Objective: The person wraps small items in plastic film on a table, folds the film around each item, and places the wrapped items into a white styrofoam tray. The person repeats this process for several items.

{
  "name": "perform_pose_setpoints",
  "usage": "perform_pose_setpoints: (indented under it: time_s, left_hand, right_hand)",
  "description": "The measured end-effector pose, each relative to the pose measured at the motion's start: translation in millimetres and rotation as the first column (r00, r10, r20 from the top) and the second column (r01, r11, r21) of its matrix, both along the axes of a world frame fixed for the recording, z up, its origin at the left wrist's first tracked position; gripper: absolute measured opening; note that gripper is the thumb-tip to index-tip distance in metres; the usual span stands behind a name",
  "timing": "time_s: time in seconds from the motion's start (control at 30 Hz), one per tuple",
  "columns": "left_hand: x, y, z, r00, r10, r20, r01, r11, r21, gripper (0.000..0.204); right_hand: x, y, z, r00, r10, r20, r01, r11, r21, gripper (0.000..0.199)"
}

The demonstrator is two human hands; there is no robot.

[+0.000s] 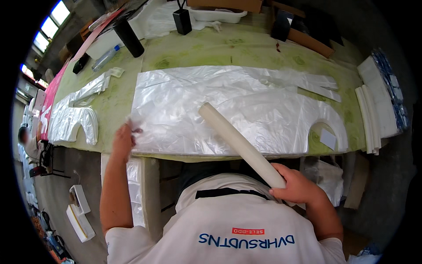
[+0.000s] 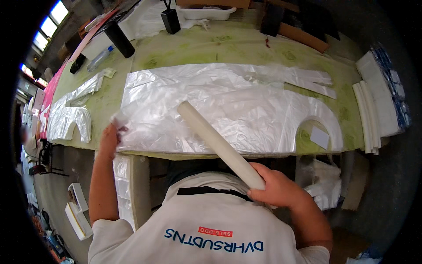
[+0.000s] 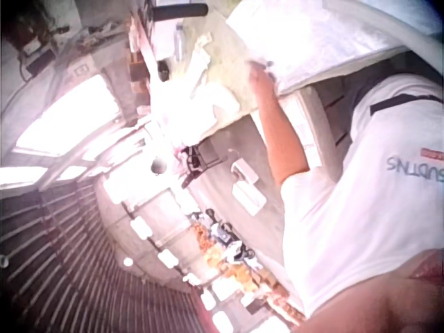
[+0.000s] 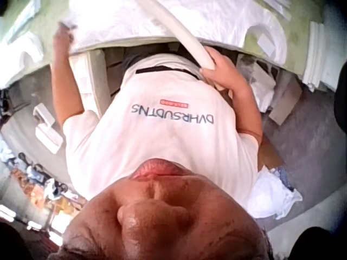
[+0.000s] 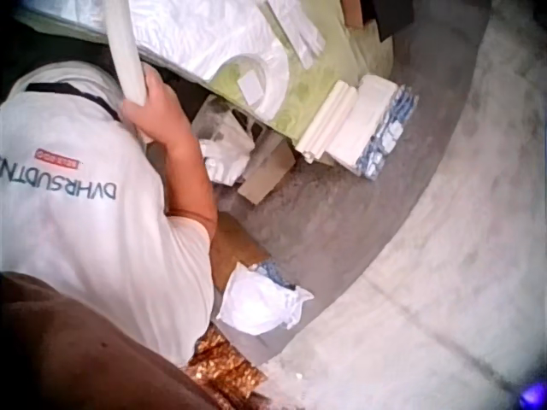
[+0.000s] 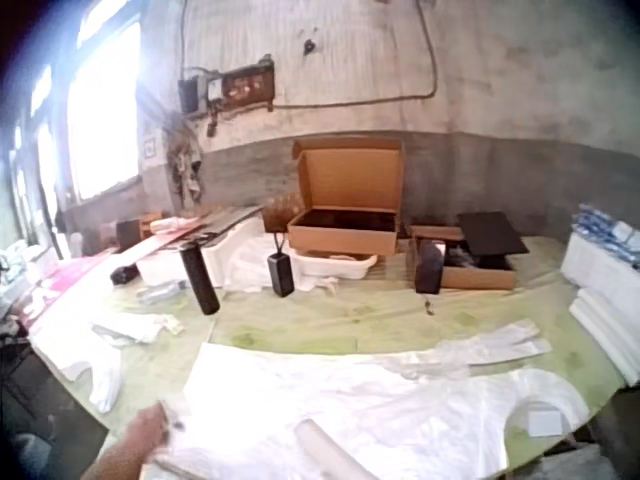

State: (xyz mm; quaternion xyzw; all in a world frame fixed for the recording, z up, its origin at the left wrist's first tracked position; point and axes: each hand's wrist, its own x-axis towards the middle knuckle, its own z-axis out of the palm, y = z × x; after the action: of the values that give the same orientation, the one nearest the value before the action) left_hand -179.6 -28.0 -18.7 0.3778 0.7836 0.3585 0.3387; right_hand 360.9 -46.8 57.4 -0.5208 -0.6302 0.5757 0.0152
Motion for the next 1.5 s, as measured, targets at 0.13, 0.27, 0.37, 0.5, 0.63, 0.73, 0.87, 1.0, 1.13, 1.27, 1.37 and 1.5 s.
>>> perform_pose_setpoints:
  time_s: [0.13, 0.27, 0.37, 0.5, 0.63, 0.73, 0.87, 1.0, 1.13, 1.27, 1.37, 1.5]
  left_hand:
    - [-43, 34, 1, 0.925, 0.380, -0.027, -0.333, 0.841, 0.428, 0.057]
    - [64, 26, 42, 0.857, 0.217, -0.468, 0.153, 0.760, 0.632, 0.056]
    - [160, 13, 38, 0.605, -0.447, -0.659, 0.770, 0.537, 0.344, 0.081]
    - [191, 36, 11, 0.554, -0.574, -0.603, 0.777, 0.617, 0.126, 0.072]
    - [174, 37, 8, 0.441, -0.633, -0.636, 0.776, 0.625, -0.084, 0.056]
    - [161, 31, 7, 0.466, -0.627, -0.625, 0.767, 0.637, -0.068, 0.047]
    - [157, 23, 8, 0.509, -0.591, -0.626, 0.736, 0.676, -0.040, 0.047]
    - [169, 10, 11, 0.524, -0.480, -0.704, 0.736, 0.671, 0.090, 0.058]
    - [199, 26, 18, 0.551, -0.520, -0.653, 0.794, 0.569, 0.217, 0.067]
    - [224, 61, 9, 0.538, -0.555, -0.634, 0.769, 0.631, 0.102, 0.076]
    - [226, 69, -3, 0.499, -0.584, -0.640, 0.754, 0.657, -0.012, 0.074]
    - [223, 65, -13, 0.504, -0.569, -0.650, 0.743, 0.670, -0.010, 0.070]
  right_hand:
    - [1, 1, -20, 0.989, -0.108, -0.100, 0.106, 0.994, -0.027, 0.076]
    - [-2, -1, -15, 0.915, -0.339, -0.216, 0.284, 0.925, -0.251, 0.065]
    - [-11, -1, -14, 0.902, -0.335, -0.273, 0.260, 0.925, -0.278, 0.063]
    - [-13, 7, -6, 0.863, -0.405, -0.301, 0.272, 0.876, -0.398, 0.059]
    - [0, 28, 3, 0.781, -0.577, -0.238, 0.472, 0.796, -0.380, 0.045]
    - [18, 51, -12, 0.636, -0.711, -0.301, 0.644, 0.703, -0.301, 0.036]
    - [27, 72, -19, 0.528, -0.751, -0.395, 0.761, 0.626, -0.172, 0.037]
    - [20, 65, -18, 0.528, -0.731, -0.433, 0.808, 0.589, -0.009, 0.040]
    - [16, 59, -35, 0.496, -0.690, -0.527, 0.785, 0.616, -0.066, 0.052]
    - [-8, 66, -45, 0.548, -0.644, -0.534, 0.705, 0.699, -0.121, 0.064]
    - [-23, 84, -43, 0.637, -0.573, -0.516, 0.622, 0.777, -0.095, 0.067]
    - [-27, 116, -41, 0.668, -0.600, -0.440, 0.586, 0.789, -0.185, 0.052]
